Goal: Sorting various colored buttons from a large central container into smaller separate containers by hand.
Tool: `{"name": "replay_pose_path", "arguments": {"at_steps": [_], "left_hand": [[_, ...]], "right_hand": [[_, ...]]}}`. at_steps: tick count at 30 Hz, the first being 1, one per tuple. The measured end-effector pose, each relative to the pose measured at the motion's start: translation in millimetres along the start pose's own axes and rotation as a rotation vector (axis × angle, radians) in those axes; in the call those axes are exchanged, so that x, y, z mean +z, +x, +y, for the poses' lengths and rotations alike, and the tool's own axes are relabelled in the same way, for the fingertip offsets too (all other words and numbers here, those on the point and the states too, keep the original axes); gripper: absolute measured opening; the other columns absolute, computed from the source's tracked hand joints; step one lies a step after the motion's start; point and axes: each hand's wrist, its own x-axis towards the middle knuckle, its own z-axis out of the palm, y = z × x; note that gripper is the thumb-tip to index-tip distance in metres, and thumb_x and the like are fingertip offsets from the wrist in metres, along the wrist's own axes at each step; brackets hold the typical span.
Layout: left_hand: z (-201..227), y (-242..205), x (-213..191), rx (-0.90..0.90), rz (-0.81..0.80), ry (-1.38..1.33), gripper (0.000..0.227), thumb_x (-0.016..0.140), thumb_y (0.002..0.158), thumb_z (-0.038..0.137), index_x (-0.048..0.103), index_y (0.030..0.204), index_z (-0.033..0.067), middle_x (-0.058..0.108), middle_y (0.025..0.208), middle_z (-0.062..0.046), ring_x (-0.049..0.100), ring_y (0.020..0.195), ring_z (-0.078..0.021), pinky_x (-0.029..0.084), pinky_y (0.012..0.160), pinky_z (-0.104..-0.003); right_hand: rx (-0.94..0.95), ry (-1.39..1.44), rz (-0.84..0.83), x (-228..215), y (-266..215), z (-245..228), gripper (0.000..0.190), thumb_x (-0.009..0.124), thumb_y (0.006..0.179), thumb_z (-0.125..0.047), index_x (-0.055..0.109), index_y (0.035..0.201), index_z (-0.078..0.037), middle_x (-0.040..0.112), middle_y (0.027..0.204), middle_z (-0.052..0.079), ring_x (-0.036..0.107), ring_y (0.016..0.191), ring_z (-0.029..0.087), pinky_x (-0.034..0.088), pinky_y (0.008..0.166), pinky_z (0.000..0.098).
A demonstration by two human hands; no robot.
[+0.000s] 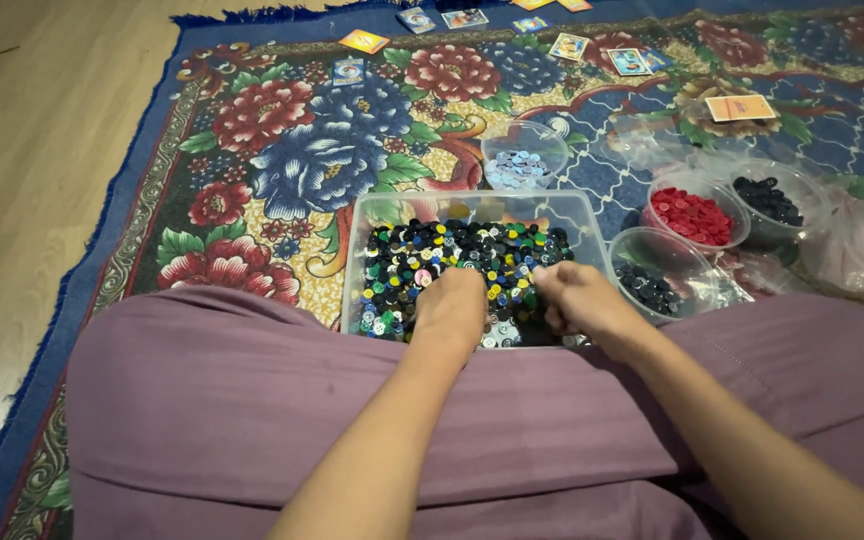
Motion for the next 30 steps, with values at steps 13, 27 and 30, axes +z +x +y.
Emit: {"name": "replay_pose_path", "arguments": {"at_steps": [13, 27, 30], "left_hand": [[-5, 4, -1, -0.024, 0.038, -0.030, 0.016, 0.068, 0.093, 0.009, 0.080, 0.102, 0.0045, 0.077, 0.102, -0.022, 0.073, 0.104, -0.0450, 0.058, 0.091, -0.057], [-3, 0, -1, 0.065, -0.036, 0.009, 0.014, 0.067, 0.091, 0.013, 0.080, 0.093, 0.0052, 0.077, 0.100, -0.023, 0.073, 0.104, -0.0439, 0.059, 0.089, -0.056], [-3, 5, 7, 0.063, -0.071, 0.081, 0.024, 0.060, 0.096, 0.019, 0.079, 0.099, 0.0030, 0.077, 0.103, -0.022, 0.074, 0.106, -0.0409, 0.059, 0.089, -0.055]], "right_hand": [[0.093, 0.376, 0.083, 1, -18, -19, 0.018, 0.073, 0.084, -0.021, 0.069, 0.083, -0.003, 0.034, 0.056, -0.001, 0.040, 0.043, 0.019, 0.019, 0.038, 0.0263], [-0.053, -0.737, -0.006, 28, -3, -16, 0.025, 0.085, 0.080, -0.028, 0.083, 0.102, -0.037, 0.073, 0.081, 0.003, 0.076, 0.093, 0.027, 0.061, 0.079, 0.0361], [-0.053, -0.704, 0.010, 31, -8, -21, 0.016, 0.082, 0.082, -0.025, 0.084, 0.096, -0.032, 0.079, 0.091, 0.011, 0.075, 0.101, 0.032, 0.061, 0.087, 0.0411]]}}
